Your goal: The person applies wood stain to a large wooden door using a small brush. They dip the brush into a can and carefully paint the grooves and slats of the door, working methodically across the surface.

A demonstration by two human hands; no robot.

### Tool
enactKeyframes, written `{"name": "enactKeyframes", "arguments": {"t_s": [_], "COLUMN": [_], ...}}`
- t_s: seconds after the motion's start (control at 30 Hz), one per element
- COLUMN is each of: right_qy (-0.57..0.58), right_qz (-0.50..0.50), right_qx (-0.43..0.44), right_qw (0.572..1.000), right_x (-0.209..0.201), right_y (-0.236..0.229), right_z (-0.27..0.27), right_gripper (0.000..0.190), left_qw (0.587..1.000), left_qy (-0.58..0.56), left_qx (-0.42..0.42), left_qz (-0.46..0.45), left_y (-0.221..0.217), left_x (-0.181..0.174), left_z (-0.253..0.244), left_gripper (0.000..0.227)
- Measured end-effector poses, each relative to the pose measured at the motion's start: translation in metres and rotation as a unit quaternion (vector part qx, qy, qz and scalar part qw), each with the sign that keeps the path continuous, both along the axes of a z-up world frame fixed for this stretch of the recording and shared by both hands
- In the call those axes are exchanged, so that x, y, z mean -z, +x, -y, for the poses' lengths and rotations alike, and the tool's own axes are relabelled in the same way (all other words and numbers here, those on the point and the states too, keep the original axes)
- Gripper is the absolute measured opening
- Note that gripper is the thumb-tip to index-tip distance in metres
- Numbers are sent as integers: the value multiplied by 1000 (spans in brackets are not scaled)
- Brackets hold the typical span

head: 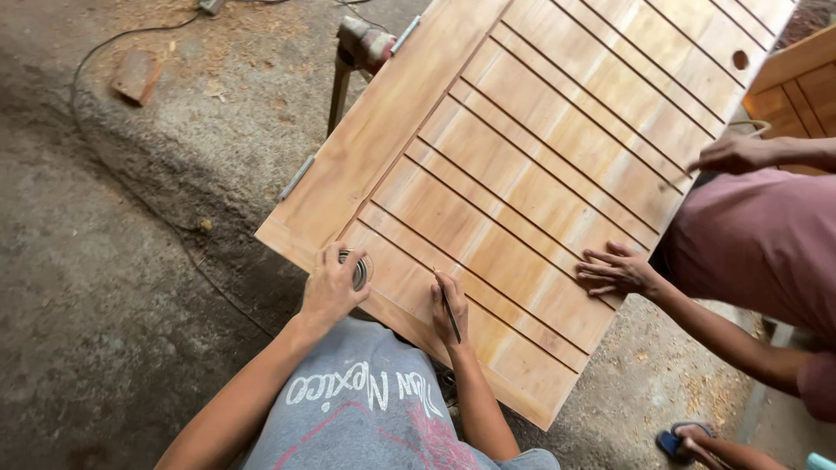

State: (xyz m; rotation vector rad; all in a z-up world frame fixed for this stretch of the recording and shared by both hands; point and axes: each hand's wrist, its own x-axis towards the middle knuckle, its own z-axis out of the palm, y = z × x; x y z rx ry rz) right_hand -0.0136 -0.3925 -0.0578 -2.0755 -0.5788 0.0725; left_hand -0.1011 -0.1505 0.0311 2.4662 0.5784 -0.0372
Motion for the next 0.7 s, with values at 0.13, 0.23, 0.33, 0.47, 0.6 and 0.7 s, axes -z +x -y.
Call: {"name": "enactKeyframes", "arguments": {"t_s": [0.13, 0.23, 0.33, 0.47, 0.6, 0.7], "right_qy": [33, 80, 246, 321, 316, 287], "right_qz": [5, -108, -368, -462, -436, -430], "right_qx": [-6, 27, 101, 123, 92, 87], "right_qw": [999, 991, 891, 818, 838, 851], "right_x": [23, 38, 47, 35, 22, 19], "right_y": [10, 5, 9, 18, 34, 37], "right_z": [2, 7, 6, 8, 0, 0], "right_gripper": [24, 28, 28, 27, 26, 27], "left_qw": [997, 994, 993, 993, 993, 994], "left_qy": [61, 97, 109, 97, 68, 60], "left_qx": [34, 51, 51, 60, 83, 85], "left_qz": [24, 32, 19, 9, 50, 37], "left_y": [0, -3, -2, -3, -2, -5], "left_x": [9, 18, 24, 21, 21, 24], "left_z": [13, 22, 22, 21, 12, 13], "left_gripper": [67, 71, 72, 77, 83, 80]}}
